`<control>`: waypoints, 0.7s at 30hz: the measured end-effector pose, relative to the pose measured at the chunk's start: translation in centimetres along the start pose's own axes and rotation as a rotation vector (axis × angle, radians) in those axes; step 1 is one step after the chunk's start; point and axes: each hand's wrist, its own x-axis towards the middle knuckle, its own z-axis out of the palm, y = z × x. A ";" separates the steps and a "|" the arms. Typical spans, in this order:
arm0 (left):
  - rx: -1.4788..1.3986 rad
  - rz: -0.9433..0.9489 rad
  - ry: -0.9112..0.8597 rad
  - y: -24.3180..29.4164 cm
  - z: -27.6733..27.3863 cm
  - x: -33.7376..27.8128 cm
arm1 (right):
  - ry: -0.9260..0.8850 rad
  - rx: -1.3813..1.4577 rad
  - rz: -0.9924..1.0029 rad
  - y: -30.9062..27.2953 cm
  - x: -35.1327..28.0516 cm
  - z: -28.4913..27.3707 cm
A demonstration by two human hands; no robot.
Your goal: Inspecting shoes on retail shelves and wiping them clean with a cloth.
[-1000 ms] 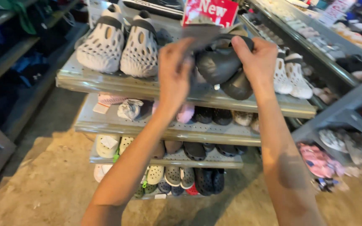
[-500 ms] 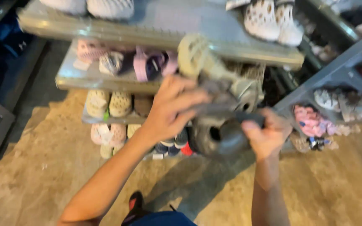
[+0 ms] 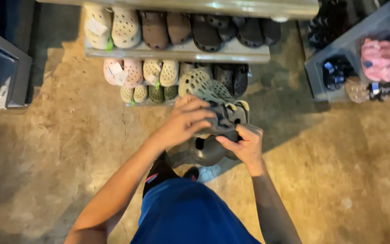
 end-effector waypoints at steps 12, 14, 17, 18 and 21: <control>-0.133 -0.266 -0.228 2.8 0.1 -0.8 | -0.056 -0.020 -0.146 -2.8 -2.0 0.7; -0.008 -0.010 -0.167 -0.3 0.8 -1.6 | -0.067 -0.029 -0.151 -3.4 -2.1 0.6; 0.328 -0.220 -0.099 -5.0 2.5 -2.6 | -0.115 -0.101 -0.228 -4.5 -2.1 0.6; 0.366 -0.334 -0.140 -4.6 2.8 -2.5 | -0.120 -0.117 -0.268 -4.6 -2.0 0.9; 0.162 -0.545 -0.181 0.1 3.9 -2.6 | -0.125 -0.120 -0.309 -3.9 -2.4 1.1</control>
